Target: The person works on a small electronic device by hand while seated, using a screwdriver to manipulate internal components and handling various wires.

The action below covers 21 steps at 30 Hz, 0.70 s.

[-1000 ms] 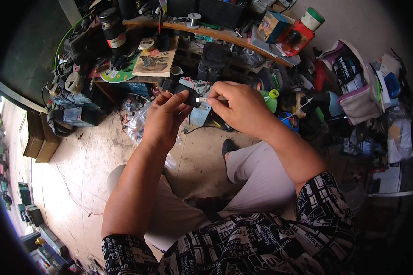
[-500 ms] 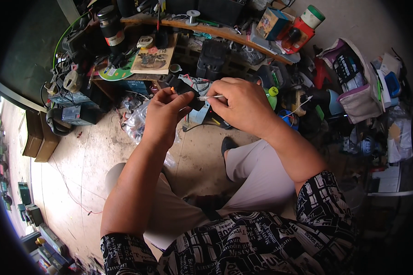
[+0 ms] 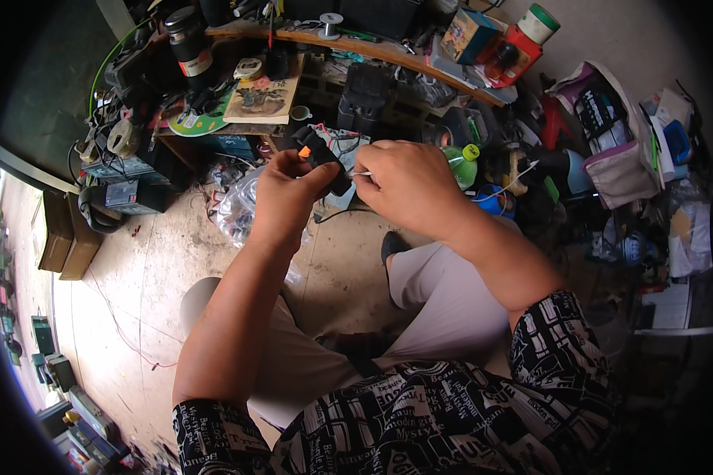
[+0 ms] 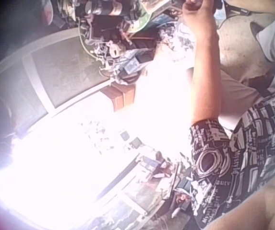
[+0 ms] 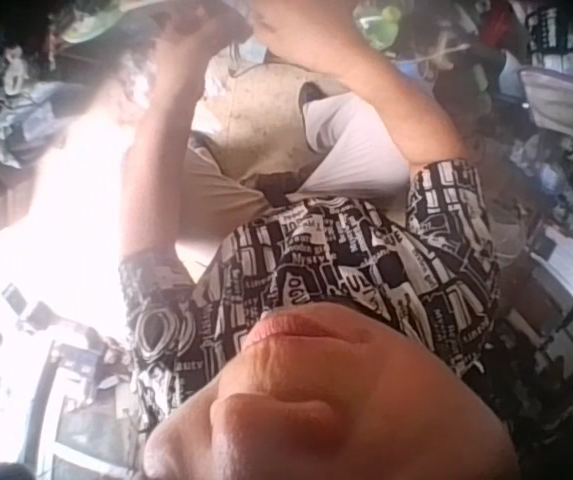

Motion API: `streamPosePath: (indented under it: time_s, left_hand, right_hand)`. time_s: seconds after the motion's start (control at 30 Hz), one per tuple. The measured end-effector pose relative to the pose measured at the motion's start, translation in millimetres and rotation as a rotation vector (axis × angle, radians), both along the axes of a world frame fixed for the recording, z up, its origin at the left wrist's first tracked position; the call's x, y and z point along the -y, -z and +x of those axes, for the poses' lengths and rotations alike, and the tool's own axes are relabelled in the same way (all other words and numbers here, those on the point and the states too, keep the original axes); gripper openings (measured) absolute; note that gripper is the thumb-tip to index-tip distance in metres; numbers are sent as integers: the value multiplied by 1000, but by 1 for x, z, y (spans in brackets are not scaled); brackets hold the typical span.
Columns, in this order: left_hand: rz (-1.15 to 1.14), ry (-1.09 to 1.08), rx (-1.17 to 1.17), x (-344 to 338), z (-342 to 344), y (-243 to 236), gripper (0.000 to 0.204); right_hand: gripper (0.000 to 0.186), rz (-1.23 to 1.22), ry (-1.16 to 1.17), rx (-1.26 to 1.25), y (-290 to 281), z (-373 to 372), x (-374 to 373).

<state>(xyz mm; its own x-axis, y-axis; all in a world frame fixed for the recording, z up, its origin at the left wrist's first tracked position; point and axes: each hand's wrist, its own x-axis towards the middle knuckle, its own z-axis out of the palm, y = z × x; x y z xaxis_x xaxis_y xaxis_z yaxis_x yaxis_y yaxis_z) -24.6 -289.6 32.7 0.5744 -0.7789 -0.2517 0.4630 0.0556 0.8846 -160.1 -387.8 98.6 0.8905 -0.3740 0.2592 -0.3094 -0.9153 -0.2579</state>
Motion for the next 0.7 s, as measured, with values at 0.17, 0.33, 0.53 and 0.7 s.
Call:
streamPosePath:
  time_s: [0.17,0.33,0.53,0.7]
  left_hand:
    - [69,-33,111,-2,0,5,27]
    - [141,30,191,-2,1,3,19]
    - [67,94,26,-3,4,3,16]
    - [88,135,46,-2,4,-2,13]
  right_hand:
    - [14,21,-2,-31,4,3,-4]
    - [12,19,-10,-18,5,3,-2]
    - [12,103,-28,-53,-1,-1,5]
    - [13,130,0,-90,-6,-1,6]
